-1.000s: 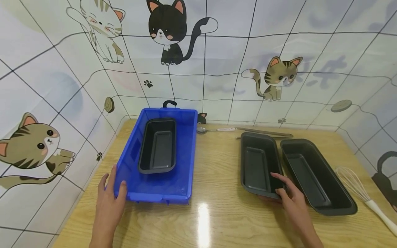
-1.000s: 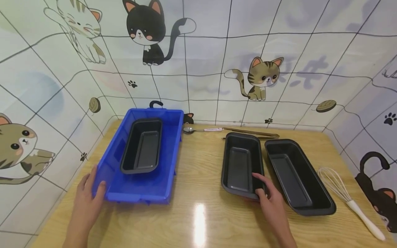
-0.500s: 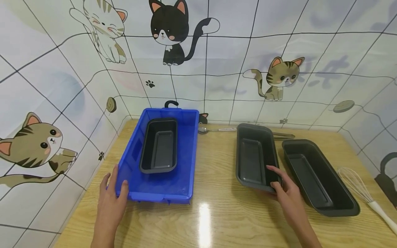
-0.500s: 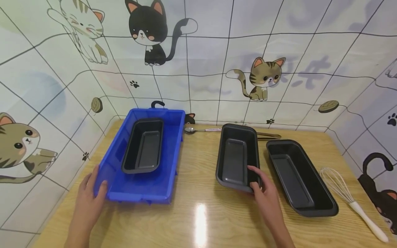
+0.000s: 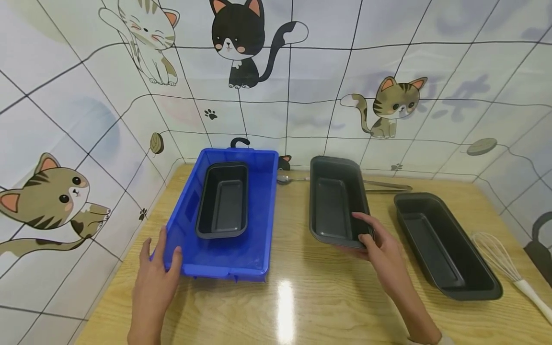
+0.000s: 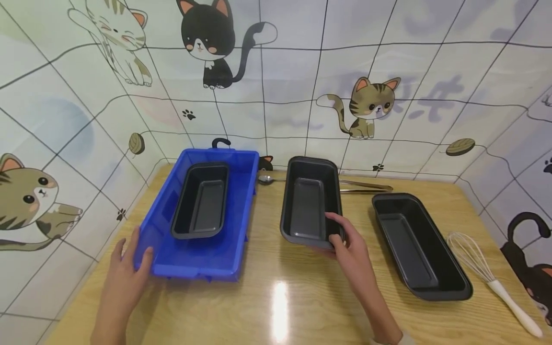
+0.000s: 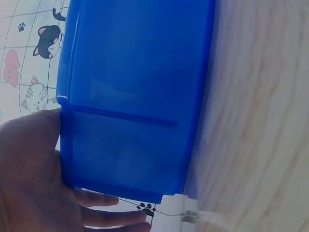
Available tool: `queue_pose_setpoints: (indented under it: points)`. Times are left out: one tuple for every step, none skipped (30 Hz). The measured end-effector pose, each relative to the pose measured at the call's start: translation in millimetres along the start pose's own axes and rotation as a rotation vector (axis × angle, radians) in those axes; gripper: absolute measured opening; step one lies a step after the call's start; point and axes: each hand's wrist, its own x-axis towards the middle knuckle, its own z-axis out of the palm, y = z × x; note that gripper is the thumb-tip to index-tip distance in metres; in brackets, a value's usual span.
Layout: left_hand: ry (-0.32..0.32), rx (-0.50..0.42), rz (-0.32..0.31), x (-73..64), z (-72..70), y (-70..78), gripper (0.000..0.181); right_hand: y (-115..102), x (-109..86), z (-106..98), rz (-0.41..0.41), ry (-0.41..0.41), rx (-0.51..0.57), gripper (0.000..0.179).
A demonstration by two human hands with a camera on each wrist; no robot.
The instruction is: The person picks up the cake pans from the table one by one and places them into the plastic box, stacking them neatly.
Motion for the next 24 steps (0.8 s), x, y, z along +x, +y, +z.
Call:
queue_pose_setpoints:
  points:
    - [0.005,0.016,-0.003,-0.5,-0.6,1.2,0.074,-4.5,1.6,3.0,-0.010,-0.014,0.021,0.053]
    - [0.013,0.033,-0.003,-1.0,-1.1,2.3,0.074,-9.0,3.1,6.1,-0.020,-0.031,0.050,0.052]
    - [0.023,0.048,0.001,-1.7,-1.5,3.4,0.074,-13.6,4.9,9.5,-0.033,-0.052,0.082,0.053]
    - [0.032,0.063,0.006,-2.4,-1.9,4.4,0.074,-18.0,6.6,13.0,-0.044,-0.072,0.109,0.052]
    - [0.040,0.076,0.012,-3.2,-2.2,5.1,0.075,-22.2,8.2,16.6,-0.055,-0.088,0.126,0.052]
    - [0.048,0.086,0.017,-4.0,-2.5,5.7,0.075,-26.0,9.9,20.3,-0.067,-0.106,0.144,0.053]
    - [0.056,0.095,0.024,-4.7,-2.8,6.1,0.076,-29.8,11.7,24.0,-0.078,-0.118,0.151,0.052]
    - [0.062,0.104,0.031,-5.1,-2.9,6.4,0.077,-33.3,13.6,27.8,-0.087,-0.130,0.163,0.052]
    - [0.066,0.110,0.036,-5.5,-3.0,6.6,0.078,-36.8,15.5,31.7,-0.096,-0.141,0.169,0.052]
    - [0.068,0.116,0.040,-5.6,-3.0,6.7,0.079,-40.0,17.2,35.5,-0.104,-0.149,0.172,0.052]
    - [0.070,0.119,0.045,-5.5,-3.1,6.9,0.079,-43.0,18.9,39.0,-0.110,-0.155,0.172,0.052]
    - [0.074,0.119,0.050,-5.3,-3.0,6.8,0.079,-45.6,20.6,42.5,-0.115,-0.162,0.177,0.052]
    - [0.077,0.120,0.053,-5.0,-2.8,6.8,0.079,-48.0,22.1,45.8,-0.118,-0.164,0.176,0.052]
    - [0.079,0.119,0.057,-4.7,-2.6,6.8,0.079,-50.0,23.5,48.9,-0.120,-0.165,0.176,0.052]
    - [0.079,0.117,0.059,-4.6,-2.4,6.8,0.079,-51.6,24.8,51.9,-0.119,-0.166,0.174,0.053]
    - [0.078,0.115,0.061,-4.4,-2.2,6.8,0.079,-52.8,26.1,54.7,-0.116,-0.166,0.171,0.053]
    - [0.076,0.113,0.062,-4.3,-2.1,6.8,0.078,-53.5,27.3,57.4,-0.113,-0.164,0.165,0.053]
    - [0.072,0.110,0.058,-4.5,-2.0,6.5,0.078,-54.1,28.4,60.2,-0.109,-0.164,0.159,0.053]
    - [0.067,0.107,0.055,-4.5,-2.0,6.4,0.078,-54.4,29.6,63.1,-0.104,-0.166,0.156,0.053]
    - [0.064,0.106,0.054,-4.5,-2.1,6.1,0.078,-54.6,31.0,66.0,-0.102,-0.170,0.154,0.053]
    - [0.060,0.105,0.051,-4.6,-2.2,5.7,0.078,-54.7,32.4,69.1,-0.101,-0.173,0.149,0.052]
    - [0.056,0.105,0.049,-4.7,-2.5,5.4,0.078,-55.1,33.6,72.4,-0.102,-0.178,0.143,0.052]
    - [0.054,0.106,0.048,-4.7,-2.7,4.8,0.078,-55.5,34.9,75.7,-0.106,-0.182,0.137,0.052]
    - [0.052,0.106,0.047,-4.8,-2.9,4.3,0.078,-55.9,36.2,79.1,-0.112,-0.186,0.128,0.051]
